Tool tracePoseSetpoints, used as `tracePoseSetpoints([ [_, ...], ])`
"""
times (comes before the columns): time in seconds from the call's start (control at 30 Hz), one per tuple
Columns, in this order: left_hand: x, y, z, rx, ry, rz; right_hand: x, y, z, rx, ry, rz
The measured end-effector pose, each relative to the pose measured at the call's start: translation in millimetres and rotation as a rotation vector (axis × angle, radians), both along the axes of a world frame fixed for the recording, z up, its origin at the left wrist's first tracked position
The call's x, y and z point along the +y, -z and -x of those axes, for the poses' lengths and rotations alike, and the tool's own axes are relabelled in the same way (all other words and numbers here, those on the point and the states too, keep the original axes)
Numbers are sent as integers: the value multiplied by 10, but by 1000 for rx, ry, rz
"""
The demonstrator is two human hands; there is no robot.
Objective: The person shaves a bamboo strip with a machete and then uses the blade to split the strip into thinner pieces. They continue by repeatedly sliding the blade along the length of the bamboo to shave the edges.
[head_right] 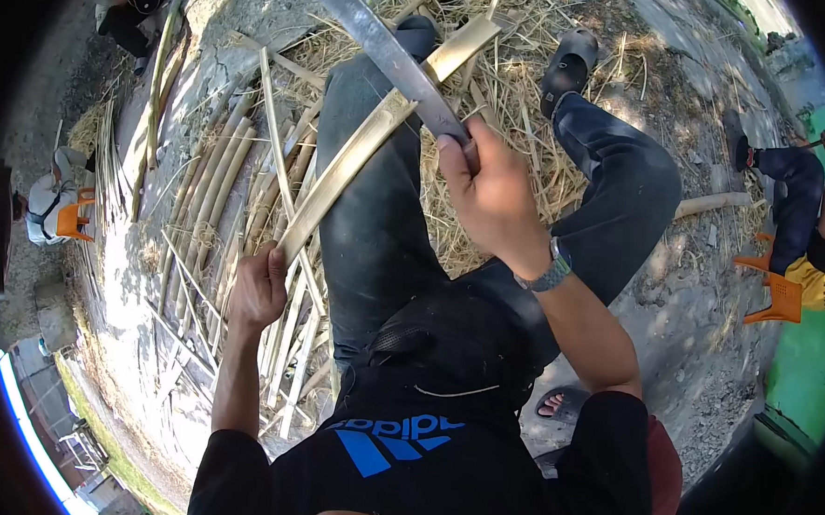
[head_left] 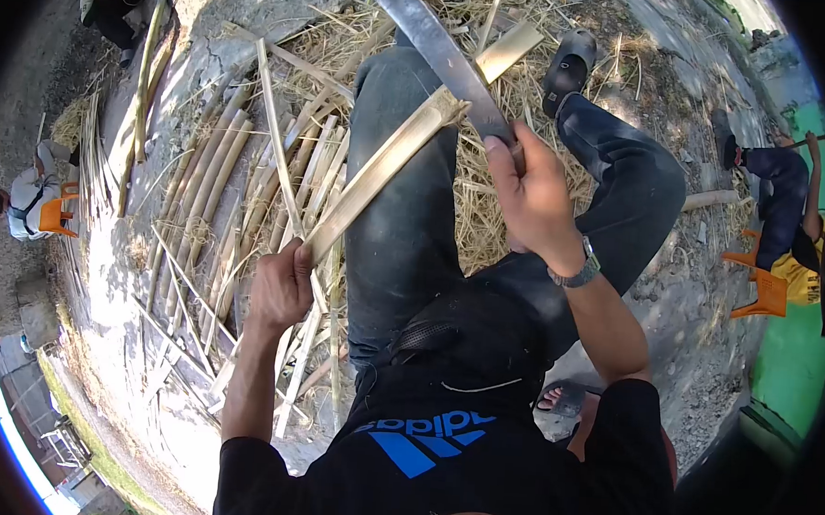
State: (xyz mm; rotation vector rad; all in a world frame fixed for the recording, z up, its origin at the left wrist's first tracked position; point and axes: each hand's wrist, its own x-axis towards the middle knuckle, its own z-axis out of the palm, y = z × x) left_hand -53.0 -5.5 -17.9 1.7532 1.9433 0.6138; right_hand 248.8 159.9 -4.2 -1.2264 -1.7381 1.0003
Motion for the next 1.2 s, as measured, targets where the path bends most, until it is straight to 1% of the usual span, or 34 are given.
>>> tracePoseSetpoints([
  [0.03,-57,24,34,-21,-2,-9,-51,29,-8,16,0,-68],
  [0.1,-68,-5,51,-30,-19,-16,120,-60,-118,-21,51,-57],
  [0.13,-39,-26,53,-33,-20,-4,224,-109,-172,-71,75,-30],
  [0.17,-3,-32,28,-36,-9,15,352,-121,-197,50,140,118],
  [0.2,6,-38,7,-35,8,26,215,-92,-146,42,133,129],
  [0.27,-14,5,-14,-36,-3,-20,-18,-13,13,-44,49,-134],
  [0.3,-52,33,-14,-35,-5,-44,-18,71,-61,19,-7,-19],
  [0.33,-55,29,8,-31,0,-60,46,51,-131,25,4,-19],
  [0.4,-39,-19,-32,6,-17,-33,320,-48,-220,-50,93,44],
  [0.43,0,-76,-71,10,-35,0,396,-96,-223,40,154,119],
  [0.47,18,-114,-117,15,-47,24,234,-12,-196,35,151,130],
  [0.53,-20,-83,-103,51,-38,10,27,157,-63,47,2,48],
  [0.57,-52,-56,-87,56,-31,-16,70,133,-151,62,-60,58],
  [0.6,-83,-53,-89,56,-28,-30,140,23,-195,68,-54,64],
  [0.63,-87,-43,-58,29,-54,24,302,-145,-223,68,59,181],
  [0.67,-59,-44,-67,39,-54,37,426,-195,-267,61,173,311],
  [0.7,-63,-79,-158,33,-58,29,472,100,-336,221,162,396],
  [0.73,17,-95,-247,33,-67,-15,340,184,-269,218,155,383],
  [0.77,-17,1,-161,-10,-28,-36,145,201,-142,168,57,209],
  [0.8,-21,-30,-122,6,-22,-19,-4,211,-90,116,-27,59],
  [0.83,-44,-51,-107,9,-22,-4,115,159,-202,93,-103,94],
  [0.87,-51,-55,-110,7,-38,5,277,97,-252,95,-98,95],
  [0.93,-14,-36,-115,9,-36,-3,447,-73,-280,329,132,365],
  [0.97,20,-88,-198,51,-63,53,283,-150,-167,283,139,424],
  [1.0,57,-57,-196,52,-67,30,112,-129,-83,285,132,401],
  [1.07,37,31,-164,7,-33,-31,-225,89,-11,43,-278,191],
  [1.13,48,9,-139,-4,-22,-17,85,-46,-65,36,-273,185],
  [1.2,-28,9,-193,-60,-72,29,345,-145,-97,185,157,232],
])
